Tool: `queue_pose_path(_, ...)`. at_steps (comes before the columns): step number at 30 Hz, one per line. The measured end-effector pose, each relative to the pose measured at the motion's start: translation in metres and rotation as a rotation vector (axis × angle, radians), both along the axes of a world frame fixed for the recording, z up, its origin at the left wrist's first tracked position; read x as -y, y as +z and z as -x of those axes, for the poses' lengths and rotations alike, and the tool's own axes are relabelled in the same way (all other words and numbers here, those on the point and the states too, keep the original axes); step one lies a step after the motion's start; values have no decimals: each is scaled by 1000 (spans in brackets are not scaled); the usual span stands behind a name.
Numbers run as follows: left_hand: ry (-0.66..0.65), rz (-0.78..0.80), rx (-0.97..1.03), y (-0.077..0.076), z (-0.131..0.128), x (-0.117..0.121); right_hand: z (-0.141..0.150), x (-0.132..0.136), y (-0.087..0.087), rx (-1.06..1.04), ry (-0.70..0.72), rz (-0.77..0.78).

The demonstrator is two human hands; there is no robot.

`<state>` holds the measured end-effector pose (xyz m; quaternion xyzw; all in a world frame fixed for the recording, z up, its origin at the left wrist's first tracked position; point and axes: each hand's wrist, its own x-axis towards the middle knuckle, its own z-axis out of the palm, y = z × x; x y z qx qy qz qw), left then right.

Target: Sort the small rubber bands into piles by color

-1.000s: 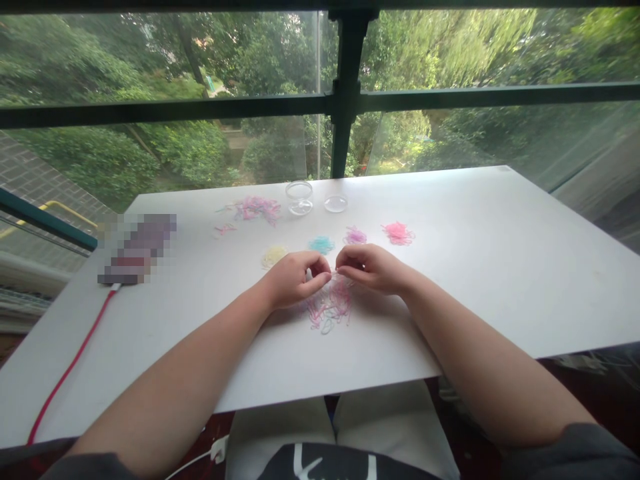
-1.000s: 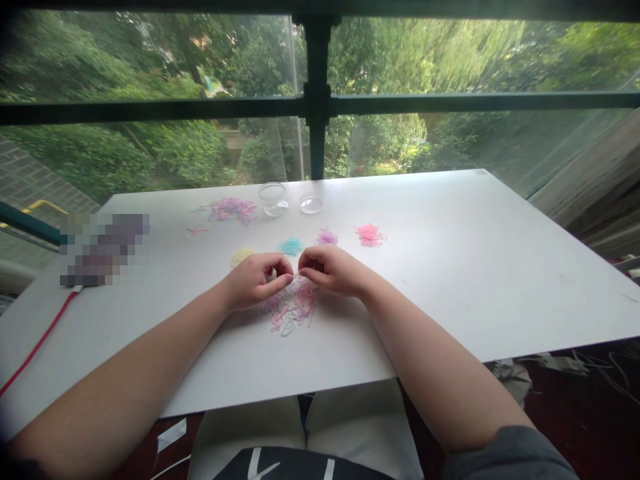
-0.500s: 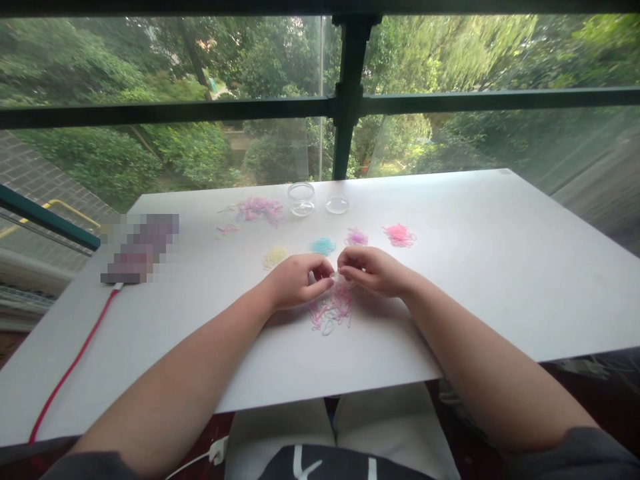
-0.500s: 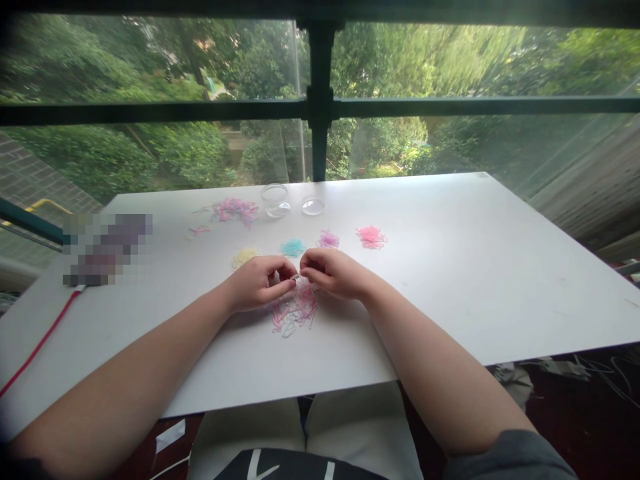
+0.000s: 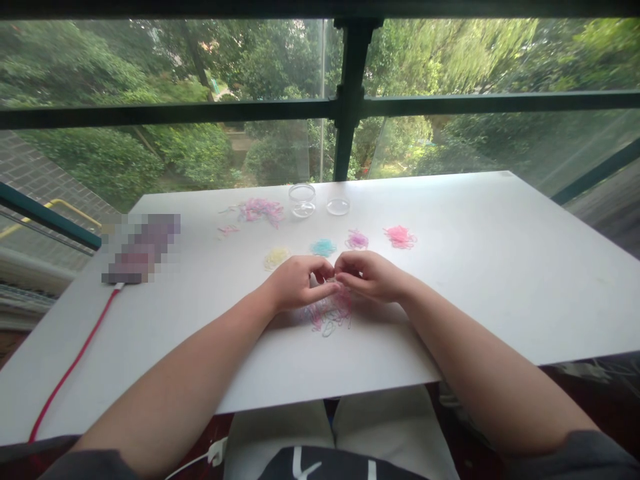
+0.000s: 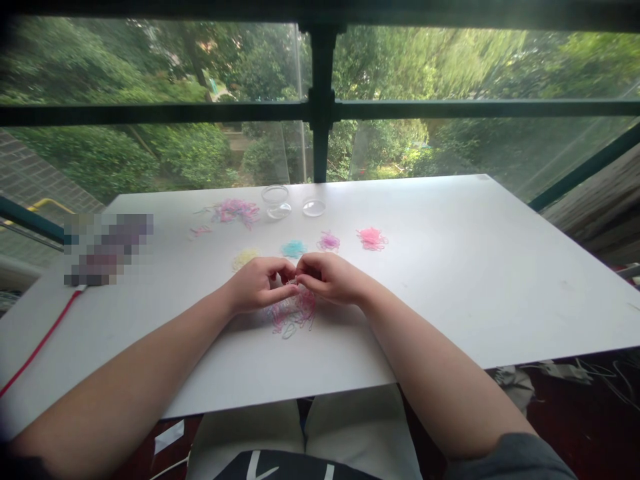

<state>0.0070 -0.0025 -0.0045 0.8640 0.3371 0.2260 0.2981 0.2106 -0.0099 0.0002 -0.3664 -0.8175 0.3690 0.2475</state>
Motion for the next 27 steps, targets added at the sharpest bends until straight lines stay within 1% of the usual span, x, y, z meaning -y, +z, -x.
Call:
queue_pose_path(8,57,-10,45,-2,0,1,0,0,-1,19,10,-2)
queue_pose_path(13,44,-10,63,-1,1,0,1,1,0,39,-4,-20)
queue_pose_path(18,23,-36,47,-1,1,-1,2,1,-1,33,-14,2)
queue_pose_path(27,48,-53,62,-1,2,0,3,0,-2,-1,-20,-30)
